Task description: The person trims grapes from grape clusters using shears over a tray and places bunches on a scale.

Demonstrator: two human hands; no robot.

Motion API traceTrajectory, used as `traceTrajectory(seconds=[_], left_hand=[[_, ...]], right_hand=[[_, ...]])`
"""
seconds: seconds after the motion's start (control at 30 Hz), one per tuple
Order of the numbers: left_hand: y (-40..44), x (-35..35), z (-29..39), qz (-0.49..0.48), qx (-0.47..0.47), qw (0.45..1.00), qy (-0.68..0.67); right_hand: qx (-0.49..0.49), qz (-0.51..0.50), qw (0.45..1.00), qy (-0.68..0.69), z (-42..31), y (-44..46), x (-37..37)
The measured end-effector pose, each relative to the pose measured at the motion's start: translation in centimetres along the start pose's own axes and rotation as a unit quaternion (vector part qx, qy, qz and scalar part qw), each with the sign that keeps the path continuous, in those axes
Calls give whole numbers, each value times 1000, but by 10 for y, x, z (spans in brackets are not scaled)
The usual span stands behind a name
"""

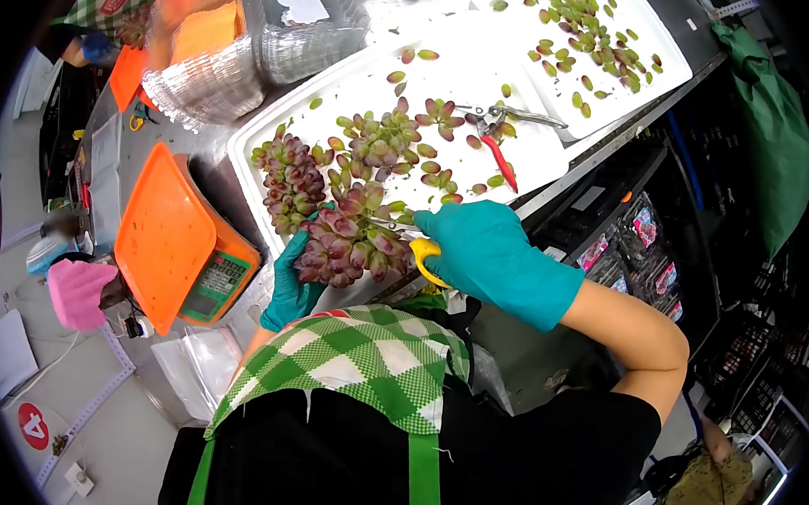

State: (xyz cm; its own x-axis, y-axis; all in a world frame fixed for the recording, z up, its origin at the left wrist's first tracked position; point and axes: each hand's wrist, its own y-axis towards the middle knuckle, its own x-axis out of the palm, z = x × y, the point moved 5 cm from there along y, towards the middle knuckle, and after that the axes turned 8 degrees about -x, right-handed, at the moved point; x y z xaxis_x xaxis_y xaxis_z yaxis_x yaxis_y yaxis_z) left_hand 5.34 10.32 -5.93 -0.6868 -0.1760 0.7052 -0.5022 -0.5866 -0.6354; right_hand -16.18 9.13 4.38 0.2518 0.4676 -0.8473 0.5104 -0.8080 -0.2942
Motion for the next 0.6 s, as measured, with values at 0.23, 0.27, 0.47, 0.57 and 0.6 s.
traceTrajectory(seconds=[0.23,0.27,0.47,0.57,0.6], left_hand=[[2,-8,0,20,8,1000,7],[1,-5,1,17,3,1000,-8],[5,-18,0,37,-4,998,-47],[4,-22,1,39,8,998,-53],[3,-23,2,38,11,998,-55]], right_hand=[[9,-59,996,65,10,2,4],[5,-65,995,71,11,3,6],[87,61,979,173,25,7,-19],[67,11,984,162,22,5,-20],[56,-16,987,148,18,4,-21]])
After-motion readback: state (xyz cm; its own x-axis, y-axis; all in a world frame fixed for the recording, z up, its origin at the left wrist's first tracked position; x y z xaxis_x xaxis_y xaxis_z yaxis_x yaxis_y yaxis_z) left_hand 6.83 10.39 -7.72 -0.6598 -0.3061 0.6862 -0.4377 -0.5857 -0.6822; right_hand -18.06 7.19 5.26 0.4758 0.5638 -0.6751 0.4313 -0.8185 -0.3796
